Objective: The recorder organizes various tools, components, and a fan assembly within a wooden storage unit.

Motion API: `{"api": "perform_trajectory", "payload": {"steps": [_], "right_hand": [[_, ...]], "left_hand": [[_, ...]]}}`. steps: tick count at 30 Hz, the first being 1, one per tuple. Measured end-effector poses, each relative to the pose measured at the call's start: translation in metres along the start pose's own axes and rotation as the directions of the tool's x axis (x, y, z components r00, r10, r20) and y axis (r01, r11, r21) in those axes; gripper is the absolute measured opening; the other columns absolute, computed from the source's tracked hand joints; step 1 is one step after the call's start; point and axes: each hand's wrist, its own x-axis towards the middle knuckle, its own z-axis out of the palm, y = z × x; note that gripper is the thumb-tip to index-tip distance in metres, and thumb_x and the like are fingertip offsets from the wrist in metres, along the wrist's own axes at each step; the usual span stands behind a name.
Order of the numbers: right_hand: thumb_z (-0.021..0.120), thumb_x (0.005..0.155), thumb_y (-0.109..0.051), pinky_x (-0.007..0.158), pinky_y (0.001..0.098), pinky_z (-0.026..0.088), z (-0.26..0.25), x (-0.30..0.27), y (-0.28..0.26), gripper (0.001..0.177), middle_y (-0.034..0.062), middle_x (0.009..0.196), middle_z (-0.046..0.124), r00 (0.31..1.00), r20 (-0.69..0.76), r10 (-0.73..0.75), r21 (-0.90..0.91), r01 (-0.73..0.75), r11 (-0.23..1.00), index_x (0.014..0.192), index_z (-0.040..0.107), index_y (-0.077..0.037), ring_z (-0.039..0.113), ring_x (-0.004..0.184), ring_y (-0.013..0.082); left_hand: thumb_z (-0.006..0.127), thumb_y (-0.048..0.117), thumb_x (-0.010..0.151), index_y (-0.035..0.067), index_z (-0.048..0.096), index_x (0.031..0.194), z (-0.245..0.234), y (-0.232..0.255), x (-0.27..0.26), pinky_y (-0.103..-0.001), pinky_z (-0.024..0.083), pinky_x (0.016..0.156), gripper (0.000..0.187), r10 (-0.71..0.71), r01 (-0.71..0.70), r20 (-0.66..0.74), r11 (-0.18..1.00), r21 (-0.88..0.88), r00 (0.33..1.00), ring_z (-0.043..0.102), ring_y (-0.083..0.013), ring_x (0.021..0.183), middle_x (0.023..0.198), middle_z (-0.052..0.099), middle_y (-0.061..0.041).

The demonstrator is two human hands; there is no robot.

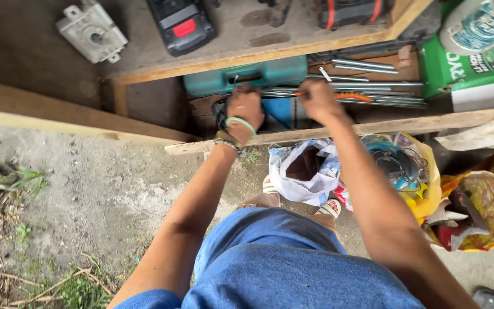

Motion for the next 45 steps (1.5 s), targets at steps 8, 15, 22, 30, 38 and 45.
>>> {"api": "perform_trajectory", "payload": {"steps": [8, 15, 22, 30, 38, 45], "right_hand": [[0.080, 0.086, -0.028, 0.100, 0.0455, 0.050, 0.085, 0.020, -0.084, 0.052, 0.0269, 0.125, 0.065, 0.965, 0.261, 0.000, 0.034, -0.009, 0.999, 0.126, 0.061, 0.001, 0.061, 0.121, 0.0404], [0.073, 0.091, -0.017, 0.102, 0.0479, 0.052, 0.036, 0.002, -0.092, 0.044, 0.0285, 0.123, 0.067, 0.991, 0.128, 0.025, -0.180, -0.001, 0.984, 0.129, 0.062, 0.002, 0.064, 0.119, 0.0424], [0.067, 0.082, -0.003, 0.084, 0.0475, 0.055, -0.017, -0.025, -0.111, 0.053, 0.0293, 0.113, 0.072, 0.712, -0.392, -0.583, -0.355, 0.467, 0.810, 0.134, 0.068, -0.010, 0.069, 0.102, 0.0473], [0.069, 0.097, -0.008, 0.075, 0.0489, 0.055, -0.017, -0.028, -0.079, 0.017, 0.0195, 0.091, 0.074, 0.890, -0.337, -0.306, -0.119, 0.282, 0.952, 0.112, 0.078, -0.008, 0.071, 0.082, 0.0384], [0.065, 0.099, -0.005, 0.068, 0.0358, 0.055, -0.013, -0.027, -0.066, 0.021, 0.0140, 0.093, 0.075, 0.968, -0.245, -0.056, 0.348, 0.142, 0.926, 0.116, 0.077, -0.008, 0.069, 0.076, 0.0227], [0.060, 0.099, 0.000, 0.062, 0.0294, 0.059, -0.043, -0.039, -0.073, 0.018, 0.0022, 0.097, 0.070, 0.995, -0.060, 0.080, 0.665, -0.021, 0.747, 0.111, 0.070, -0.009, 0.068, 0.078, 0.0120]], "left_hand": [[0.082, 0.027, 0.077, -0.004, 0.066, 0.117, 0.019, -0.057, 0.009, -0.052, 0.053, 0.097, 0.053, -0.233, 0.251, 0.107, 0.945, -0.209, 0.967, 0.063, -0.0479, 0.114, 0.119, 0.066, -0.031], [0.078, 0.009, 0.076, 0.005, 0.069, 0.120, -0.011, -0.047, -0.001, -0.048, 0.052, 0.096, 0.045, -0.134, 0.137, 0.046, 0.823, -0.551, 0.990, 0.064, -0.0438, 0.111, 0.114, 0.070, -0.025], [0.073, 0.002, 0.083, 0.015, 0.074, 0.119, -0.032, -0.035, 0.018, -0.046, 0.052, 0.096, 0.038, 0.164, -0.150, -0.025, 0.819, -0.554, 0.986, 0.069, -0.0404, 0.107, 0.111, 0.075, -0.017], [0.073, 0.000, 0.086, 0.007, 0.074, 0.115, -0.040, -0.037, 0.034, -0.031, 0.057, 0.092, 0.030, 0.279, -0.140, 0.029, 0.565, -0.813, 0.960, 0.076, -0.0188, 0.099, 0.109, 0.080, -0.008], [0.073, 0.002, 0.088, 0.006, 0.077, 0.114, -0.020, -0.035, 0.039, -0.028, 0.061, 0.087, 0.027, 0.188, 0.096, 0.169, 0.345, -0.934, 0.967, 0.074, -0.0129, 0.092, 0.105, 0.080, -0.004], [0.073, 0.000, 0.089, 0.005, 0.076, 0.114, -0.005, -0.026, 0.040, -0.032, 0.063, 0.085, 0.025, 0.123, 0.205, 0.207, 0.024, -0.978, 0.971, 0.075, -0.0159, 0.090, 0.104, 0.080, -0.007]]}}
